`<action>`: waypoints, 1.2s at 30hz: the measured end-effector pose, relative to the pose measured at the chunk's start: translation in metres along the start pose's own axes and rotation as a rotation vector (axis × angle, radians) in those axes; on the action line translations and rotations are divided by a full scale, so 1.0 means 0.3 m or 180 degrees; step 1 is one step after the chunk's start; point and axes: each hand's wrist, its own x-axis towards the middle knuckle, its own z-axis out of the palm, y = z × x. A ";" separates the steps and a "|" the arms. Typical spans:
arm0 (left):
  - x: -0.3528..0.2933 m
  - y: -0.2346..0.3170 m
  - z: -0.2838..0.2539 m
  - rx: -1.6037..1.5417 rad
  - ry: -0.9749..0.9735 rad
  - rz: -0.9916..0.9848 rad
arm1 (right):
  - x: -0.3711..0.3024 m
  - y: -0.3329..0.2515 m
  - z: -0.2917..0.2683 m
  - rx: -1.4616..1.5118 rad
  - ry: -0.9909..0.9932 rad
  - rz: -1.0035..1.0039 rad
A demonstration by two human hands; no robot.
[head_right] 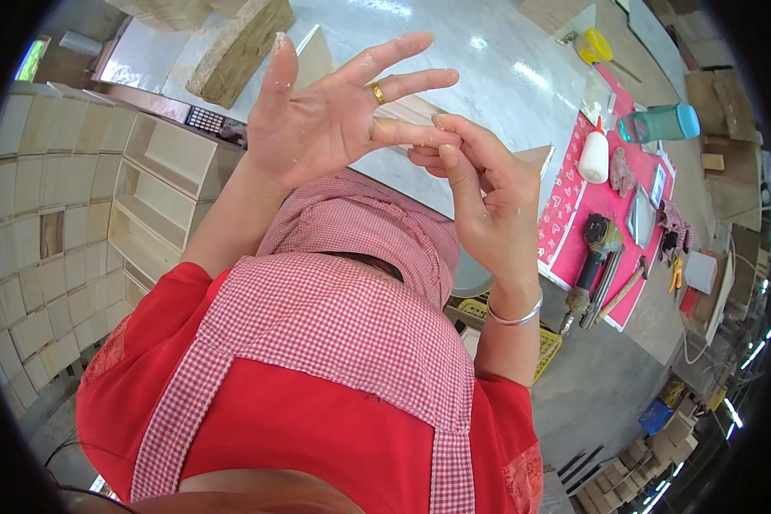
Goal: Assembling wooden drawers or boxes using glue and a pneumatic nail gun.
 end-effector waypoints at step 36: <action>-0.043 -0.092 0.000 -0.1165 0.0636 0.0270 | 0.038 0.169 0.121 0.0765 0.0944 0.0241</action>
